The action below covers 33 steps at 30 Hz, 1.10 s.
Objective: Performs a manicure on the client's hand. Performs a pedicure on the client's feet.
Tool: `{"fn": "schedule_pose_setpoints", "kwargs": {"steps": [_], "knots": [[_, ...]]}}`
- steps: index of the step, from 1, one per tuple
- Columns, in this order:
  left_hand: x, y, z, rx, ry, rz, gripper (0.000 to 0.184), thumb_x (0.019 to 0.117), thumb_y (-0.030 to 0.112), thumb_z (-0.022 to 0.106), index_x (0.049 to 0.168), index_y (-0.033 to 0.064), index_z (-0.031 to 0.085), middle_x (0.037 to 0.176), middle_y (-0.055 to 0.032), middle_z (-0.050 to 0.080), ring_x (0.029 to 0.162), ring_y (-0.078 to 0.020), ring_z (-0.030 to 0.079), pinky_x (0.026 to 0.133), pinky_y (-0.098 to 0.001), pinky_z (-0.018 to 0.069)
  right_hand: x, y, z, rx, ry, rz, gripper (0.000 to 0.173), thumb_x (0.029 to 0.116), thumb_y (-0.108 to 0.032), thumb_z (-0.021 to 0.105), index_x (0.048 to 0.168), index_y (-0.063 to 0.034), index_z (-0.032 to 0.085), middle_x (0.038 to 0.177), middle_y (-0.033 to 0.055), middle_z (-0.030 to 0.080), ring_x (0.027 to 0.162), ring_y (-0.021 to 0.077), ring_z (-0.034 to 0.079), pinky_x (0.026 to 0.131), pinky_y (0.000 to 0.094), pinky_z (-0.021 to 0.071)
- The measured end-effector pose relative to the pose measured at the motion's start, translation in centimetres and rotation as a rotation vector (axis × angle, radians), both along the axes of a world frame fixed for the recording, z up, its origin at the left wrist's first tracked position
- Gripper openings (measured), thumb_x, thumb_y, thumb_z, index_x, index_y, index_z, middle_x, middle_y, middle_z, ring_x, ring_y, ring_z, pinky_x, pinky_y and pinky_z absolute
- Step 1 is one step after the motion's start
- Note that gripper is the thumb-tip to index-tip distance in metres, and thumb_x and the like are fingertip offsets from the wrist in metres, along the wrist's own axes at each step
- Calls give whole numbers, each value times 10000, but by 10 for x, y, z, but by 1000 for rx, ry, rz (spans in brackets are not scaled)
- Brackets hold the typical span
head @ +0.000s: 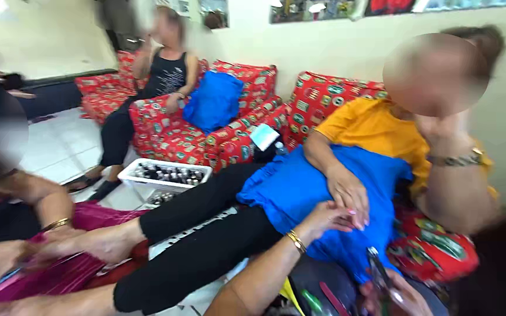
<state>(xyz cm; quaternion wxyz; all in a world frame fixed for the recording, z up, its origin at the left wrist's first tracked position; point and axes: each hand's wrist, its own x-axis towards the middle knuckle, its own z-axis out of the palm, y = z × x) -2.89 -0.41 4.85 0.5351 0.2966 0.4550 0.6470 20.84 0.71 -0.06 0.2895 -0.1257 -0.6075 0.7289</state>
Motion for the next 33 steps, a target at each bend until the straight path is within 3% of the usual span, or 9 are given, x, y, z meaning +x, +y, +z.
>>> {"fn": "schedule_pose_setpoints", "kwargs": {"steps": [3,8,20,33], "knots": [[1,5,-12,2,8,-15,179,1053,83,511,1184,-34,542,894,-84,708,793,-180,723,754,-346,621,-11,1,-8,-27,-17,-152,466,932,-524,653,1192,-137,645,876,3,761,642,94,699,544,246,582],[1,11,-28,9,22,-47,116,1040,49,512,1117,-12,574,870,-101,739,778,-203,742,762,-357,628,-21,10,-22,-76,-43,-134,448,949,-447,634,1192,-73,595,891,16,754,635,91,687,531,236,560],[12,7,-36,-7,-2,-54,85,1036,25,501,1042,6,583,832,-105,738,695,-208,738,690,-348,637,-23,17,-43,-89,-22,-119,366,935,-302,667,1193,-59,573,938,38,761,642,94,695,532,225,554],[16,6,-47,23,6,-86,127,1014,4,482,983,13,605,804,-96,743,684,-189,736,690,-328,632,-11,16,-53,-89,11,-127,408,941,-371,675,1202,-65,604,931,19,764,637,92,694,532,224,558]]}}
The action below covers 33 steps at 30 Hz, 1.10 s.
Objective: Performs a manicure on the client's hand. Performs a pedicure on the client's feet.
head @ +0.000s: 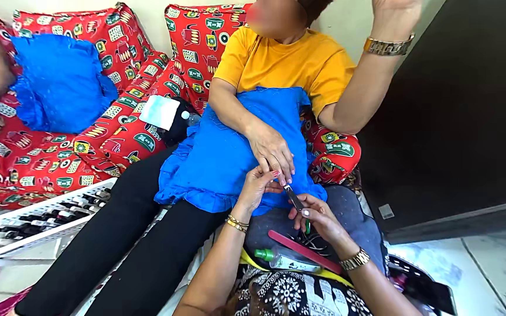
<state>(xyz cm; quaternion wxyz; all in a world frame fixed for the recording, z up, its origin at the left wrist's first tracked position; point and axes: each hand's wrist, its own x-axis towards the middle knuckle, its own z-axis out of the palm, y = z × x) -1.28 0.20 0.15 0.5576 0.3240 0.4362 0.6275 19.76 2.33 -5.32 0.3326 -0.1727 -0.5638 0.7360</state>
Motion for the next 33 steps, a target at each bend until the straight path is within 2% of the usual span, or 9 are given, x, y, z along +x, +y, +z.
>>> {"fn": "schedule_pose_setpoints", "kwargs": {"steps": [14,24,28,30,33], "knots": [[0,2,-3,5,-15,27,147,1016,3,500,946,13,630,802,-114,744,688,-189,739,677,-319,630,3,17,10,-67,9,22,317,972,-349,624,1132,-89,708,729,-67,700,506,11,580,471,170,485],[1,3,-1,-11,-10,40,150,1015,-18,499,944,6,630,803,-109,745,691,-186,737,680,-315,628,5,20,10,-112,54,84,248,1002,-182,543,1161,-79,702,691,-74,676,484,5,565,447,159,468],[5,3,2,-24,-11,67,114,1019,-29,498,980,-4,602,822,-111,744,708,-191,739,696,-326,631,4,16,4,-37,-3,14,259,990,-148,557,1216,-56,646,799,-45,725,528,26,609,481,185,516],[8,3,2,-20,-26,89,85,1013,-34,514,991,-7,591,822,-111,740,708,-194,738,701,-326,631,3,10,5,1,-79,-39,327,954,-172,627,1250,-37,594,897,0,749,556,59,642,496,212,543],[12,5,0,-10,-40,111,75,1007,-43,523,1010,-12,591,822,-114,738,705,-191,737,703,-325,631,-1,3,10,66,-159,-106,412,912,-195,698,1262,-23,565,943,13,744,567,62,638,481,206,523]]}}
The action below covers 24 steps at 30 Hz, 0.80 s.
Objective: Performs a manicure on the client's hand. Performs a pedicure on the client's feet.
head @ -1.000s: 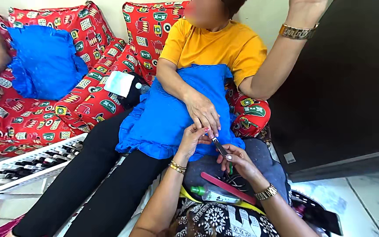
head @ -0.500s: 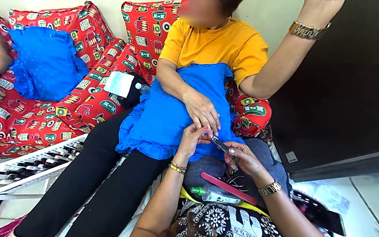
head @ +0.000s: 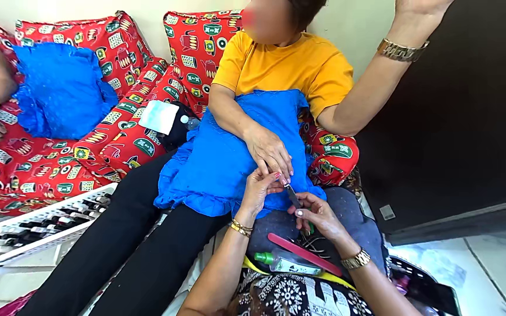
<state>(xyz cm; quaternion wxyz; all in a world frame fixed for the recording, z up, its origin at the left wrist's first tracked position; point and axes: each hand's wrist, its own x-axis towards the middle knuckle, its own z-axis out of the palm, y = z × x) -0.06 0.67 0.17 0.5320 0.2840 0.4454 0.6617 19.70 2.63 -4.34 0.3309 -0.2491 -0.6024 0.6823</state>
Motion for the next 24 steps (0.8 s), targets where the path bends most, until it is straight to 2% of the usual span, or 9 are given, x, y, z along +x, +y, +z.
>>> {"fn": "schedule_pose_setpoints", "kwargs": {"steps": [6,13,19,24], "knots": [[3,1,0,1,-18,15,73,1001,-53,538,1014,-13,597,829,-119,741,715,-197,742,717,-328,632,-7,-9,1,146,-97,-133,441,884,-194,741,1249,0,585,913,-12,720,566,30,626,493,185,530],[4,2,-3,13,-16,28,69,990,-62,556,987,-15,608,820,-127,741,713,-205,744,717,-331,633,-10,-12,1,281,-183,-200,472,899,-221,744,1268,36,598,863,-16,704,565,1,612,530,170,542],[4,3,-2,12,-7,30,65,986,-66,562,976,-22,609,818,-132,743,718,-208,746,721,-332,634,-11,-14,6,219,-132,-177,394,922,-172,720,1246,15,596,768,-50,684,532,10,611,500,174,536],[4,2,-3,18,8,29,62,992,-61,548,989,-22,596,812,-123,737,713,-203,741,720,-333,632,-11,-16,6,203,-143,-159,372,939,-161,695,1248,16,586,773,-38,692,530,26,615,491,191,537]]}}
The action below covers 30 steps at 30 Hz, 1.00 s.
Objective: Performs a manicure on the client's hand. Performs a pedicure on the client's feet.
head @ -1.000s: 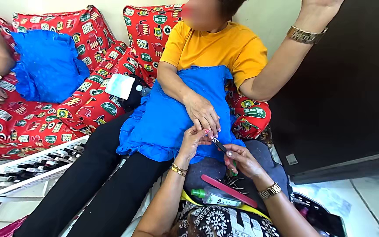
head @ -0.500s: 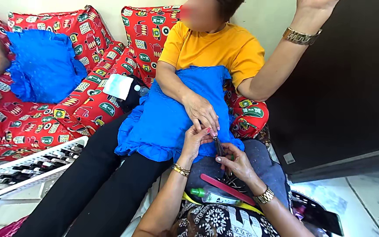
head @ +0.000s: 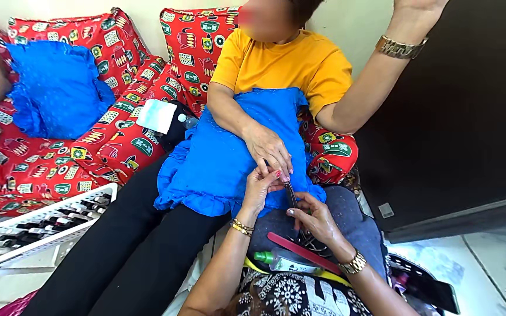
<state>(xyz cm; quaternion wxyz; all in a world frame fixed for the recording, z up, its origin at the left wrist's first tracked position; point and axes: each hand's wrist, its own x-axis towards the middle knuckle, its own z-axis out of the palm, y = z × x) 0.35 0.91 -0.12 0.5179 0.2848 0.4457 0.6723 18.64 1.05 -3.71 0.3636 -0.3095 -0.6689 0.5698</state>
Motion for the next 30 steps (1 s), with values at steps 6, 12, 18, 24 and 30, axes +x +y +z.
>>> {"fn": "schedule_pose_setpoints", "kwargs": {"steps": [6,12,18,24,30], "knots": [[-1,-1,1,5,-14,-8,73,996,-60,538,980,-20,597,808,-123,738,703,-202,741,707,-328,633,1,1,-3,32,-7,2,327,970,-131,640,1253,25,589,789,-27,704,523,18,609,487,183,532],[-4,-2,2,-17,-49,-30,99,1005,-53,509,989,-18,601,799,-118,735,692,-193,736,694,-321,630,10,15,-11,-208,163,214,332,987,-117,573,1305,-26,549,965,19,763,545,53,642,458,191,511],[-5,-2,1,-13,-42,-39,102,999,-53,520,978,-16,614,807,-111,739,701,-185,737,703,-318,629,14,22,-8,-237,198,225,364,945,-211,653,1258,-32,598,894,5,761,536,55,640,459,195,513],[-4,-1,0,-18,-30,-20,89,989,-65,548,985,-16,623,817,-116,740,714,-188,739,711,-318,629,13,20,3,-246,177,192,328,960,-211,629,1229,-25,619,801,-22,741,491,29,603,433,172,481],[-4,-1,-1,-10,-19,-21,84,990,-60,537,995,-25,614,825,-124,740,729,-196,740,719,-326,629,13,19,5,-257,171,198,317,971,-191,611,1239,-23,624,775,-33,731,473,23,581,420,177,474]]}}
